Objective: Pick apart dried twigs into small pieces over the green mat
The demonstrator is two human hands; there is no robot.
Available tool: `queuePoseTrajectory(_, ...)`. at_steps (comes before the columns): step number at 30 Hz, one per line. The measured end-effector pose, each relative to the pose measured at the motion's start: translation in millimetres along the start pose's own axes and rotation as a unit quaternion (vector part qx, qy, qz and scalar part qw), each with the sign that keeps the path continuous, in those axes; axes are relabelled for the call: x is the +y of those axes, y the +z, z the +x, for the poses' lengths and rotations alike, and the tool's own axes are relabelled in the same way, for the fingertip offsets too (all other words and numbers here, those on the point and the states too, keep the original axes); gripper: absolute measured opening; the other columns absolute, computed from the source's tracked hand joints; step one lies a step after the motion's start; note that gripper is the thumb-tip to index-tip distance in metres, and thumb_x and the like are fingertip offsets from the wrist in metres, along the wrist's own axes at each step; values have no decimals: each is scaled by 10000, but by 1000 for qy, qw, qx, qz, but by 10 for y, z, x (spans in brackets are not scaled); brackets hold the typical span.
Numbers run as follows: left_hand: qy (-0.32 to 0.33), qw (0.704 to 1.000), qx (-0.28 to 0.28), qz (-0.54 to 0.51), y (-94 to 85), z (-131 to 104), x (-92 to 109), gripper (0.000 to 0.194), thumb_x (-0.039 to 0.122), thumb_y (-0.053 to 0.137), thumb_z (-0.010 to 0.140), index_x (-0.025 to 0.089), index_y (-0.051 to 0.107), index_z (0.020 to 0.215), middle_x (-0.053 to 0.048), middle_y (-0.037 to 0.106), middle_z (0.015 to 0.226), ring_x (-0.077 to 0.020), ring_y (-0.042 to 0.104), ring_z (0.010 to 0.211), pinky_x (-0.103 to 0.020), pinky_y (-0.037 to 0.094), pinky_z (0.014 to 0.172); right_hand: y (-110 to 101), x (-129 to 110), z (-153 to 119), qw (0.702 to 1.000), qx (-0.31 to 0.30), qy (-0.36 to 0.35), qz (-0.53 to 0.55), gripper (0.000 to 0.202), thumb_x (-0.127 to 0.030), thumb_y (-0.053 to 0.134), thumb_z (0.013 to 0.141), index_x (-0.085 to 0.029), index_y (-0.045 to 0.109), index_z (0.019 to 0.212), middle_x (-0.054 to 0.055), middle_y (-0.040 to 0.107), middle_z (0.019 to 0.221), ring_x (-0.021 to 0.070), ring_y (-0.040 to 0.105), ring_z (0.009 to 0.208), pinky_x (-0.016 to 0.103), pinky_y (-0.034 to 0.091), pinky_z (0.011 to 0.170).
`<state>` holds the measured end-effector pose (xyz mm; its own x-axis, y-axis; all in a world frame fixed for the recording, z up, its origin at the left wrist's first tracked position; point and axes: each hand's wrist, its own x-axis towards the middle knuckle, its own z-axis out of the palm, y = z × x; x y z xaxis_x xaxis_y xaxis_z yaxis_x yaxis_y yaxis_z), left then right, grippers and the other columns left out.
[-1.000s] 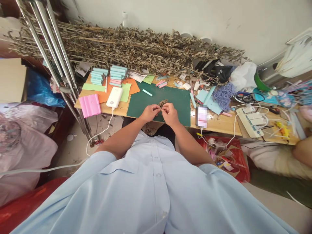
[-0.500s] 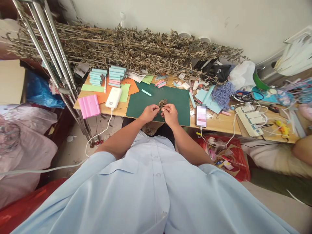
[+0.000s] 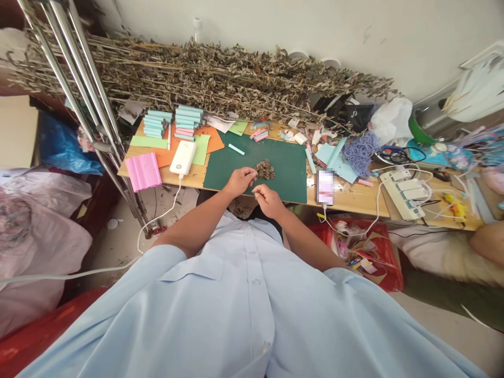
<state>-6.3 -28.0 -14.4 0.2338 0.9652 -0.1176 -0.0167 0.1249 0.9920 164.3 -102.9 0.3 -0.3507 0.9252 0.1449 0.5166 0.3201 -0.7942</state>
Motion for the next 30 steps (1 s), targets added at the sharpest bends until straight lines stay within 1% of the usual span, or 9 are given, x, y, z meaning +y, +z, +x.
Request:
queuePoseTrajectory(3,-5,1000,0,-4,2,-6,13,184,334,671,869,157,680,819,-13,657,707,-83,518,548,-217,396,538,22,8,-41,999,-25,-11,-39,175,-320,522,954,-243,646,1051,12,715,832,184,642,721,314,508,732)
queuePoseTrajectory(5,2,1000,-3,8,-5,-14,19,163,317,679,855,158,680,816,-3,640,667,-86,513,543,-218,402,546,24,23,-20,999,-7,-20,-46,157,-293,556,919,-243,670,1015,29,737,911,182,651,742,315,518,741)
queuePoseTrajectory(7,9,1000,-3,28,-15,-21,21,136,295,691,834,160,688,829,11,611,606,-92,505,530,-221,402,550,18,40,27,998,35,-18,-43,154,-277,553,899,-236,684,968,44,742,963,178,648,743,323,531,756)
queuePoseTrajectory(10,16,999,-9,49,-26,-22,15,141,297,702,819,159,702,850,23,579,550,-99,494,516,-227,393,555,15,82,125,991,125,40,-18,162,-320,557,901,-228,686,937,44,738,916,174,631,697,332,547,739)
queuePoseTrajectory(13,29,998,-15,56,-24,-8,-3,165,321,687,832,158,714,834,18,590,568,-102,505,531,-232,396,573,50,168,235,975,190,105,43,239,-395,592,894,-230,669,1049,49,747,979,162,630,669,324,564,674)
queuePoseTrajectory(17,34,997,-16,66,-16,10,-26,196,336,658,861,155,720,819,14,595,581,-104,512,543,-238,400,588,124,283,373,967,182,136,113,364,-447,632,871,-234,627,1165,49,742,1032,139,628,631,312,573,618)
queuePoseTrajectory(23,45,995,-14,83,-27,0,-20,207,339,643,887,152,724,853,18,599,586,-100,523,548,-232,400,590,137,252,479,956,201,148,152,352,-455,641,836,-211,632,1089,32,713,872,150,626,659,310,562,628)
queuePoseTrajectory(27,38,997,-7,73,-25,9,-32,204,342,635,892,152,706,869,22,603,592,-99,534,550,-223,412,587,88,212,456,940,193,172,223,358,-424,708,782,-220,652,1071,-10,699,812,114,582,572,268,513,557)
queuePoseTrajectory(30,39,998,-8,58,-15,20,-45,196,339,639,888,152,686,851,17,626,636,-88,536,549,-215,421,587,43,220,456,927,211,181,253,324,-411,697,787,-230,669,1054,-26,681,793,99,563,553,233,450,501)
